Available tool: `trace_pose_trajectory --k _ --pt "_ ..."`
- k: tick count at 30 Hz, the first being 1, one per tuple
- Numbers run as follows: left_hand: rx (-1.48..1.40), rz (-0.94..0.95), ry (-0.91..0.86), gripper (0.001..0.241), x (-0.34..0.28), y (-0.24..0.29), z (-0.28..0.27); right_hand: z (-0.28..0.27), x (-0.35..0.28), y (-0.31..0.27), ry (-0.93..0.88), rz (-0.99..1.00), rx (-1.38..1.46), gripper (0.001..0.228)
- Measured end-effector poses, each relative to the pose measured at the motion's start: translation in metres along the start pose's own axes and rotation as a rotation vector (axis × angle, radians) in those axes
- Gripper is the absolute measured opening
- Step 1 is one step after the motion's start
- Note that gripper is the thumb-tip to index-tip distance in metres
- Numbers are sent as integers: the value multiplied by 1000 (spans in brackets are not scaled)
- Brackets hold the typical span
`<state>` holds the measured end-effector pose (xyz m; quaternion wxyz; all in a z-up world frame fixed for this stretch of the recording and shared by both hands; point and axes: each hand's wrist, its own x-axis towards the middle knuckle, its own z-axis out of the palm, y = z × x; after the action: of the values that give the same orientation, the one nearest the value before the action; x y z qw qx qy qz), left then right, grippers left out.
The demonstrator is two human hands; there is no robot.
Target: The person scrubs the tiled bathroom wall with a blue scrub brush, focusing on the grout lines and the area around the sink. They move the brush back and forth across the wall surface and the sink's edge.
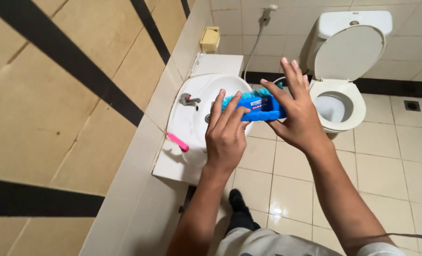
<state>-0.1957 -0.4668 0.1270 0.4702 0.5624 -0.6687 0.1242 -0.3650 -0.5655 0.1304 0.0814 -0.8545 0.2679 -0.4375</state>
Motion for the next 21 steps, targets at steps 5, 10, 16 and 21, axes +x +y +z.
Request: trace_pose_trajectory --k 5,10,16,21 --pt "-43 23 -24 26 22 -22 26 0 15 22 -62 32 -83 78" --pt "-141 -2 -51 26 48 -49 53 6 35 54 -83 21 -125 76" --pt "-177 31 -64 26 82 -82 84 21 67 89 -103 60 -173 77" --pt "-206 3 -75 25 106 -112 106 41 89 117 -112 51 -190 72"
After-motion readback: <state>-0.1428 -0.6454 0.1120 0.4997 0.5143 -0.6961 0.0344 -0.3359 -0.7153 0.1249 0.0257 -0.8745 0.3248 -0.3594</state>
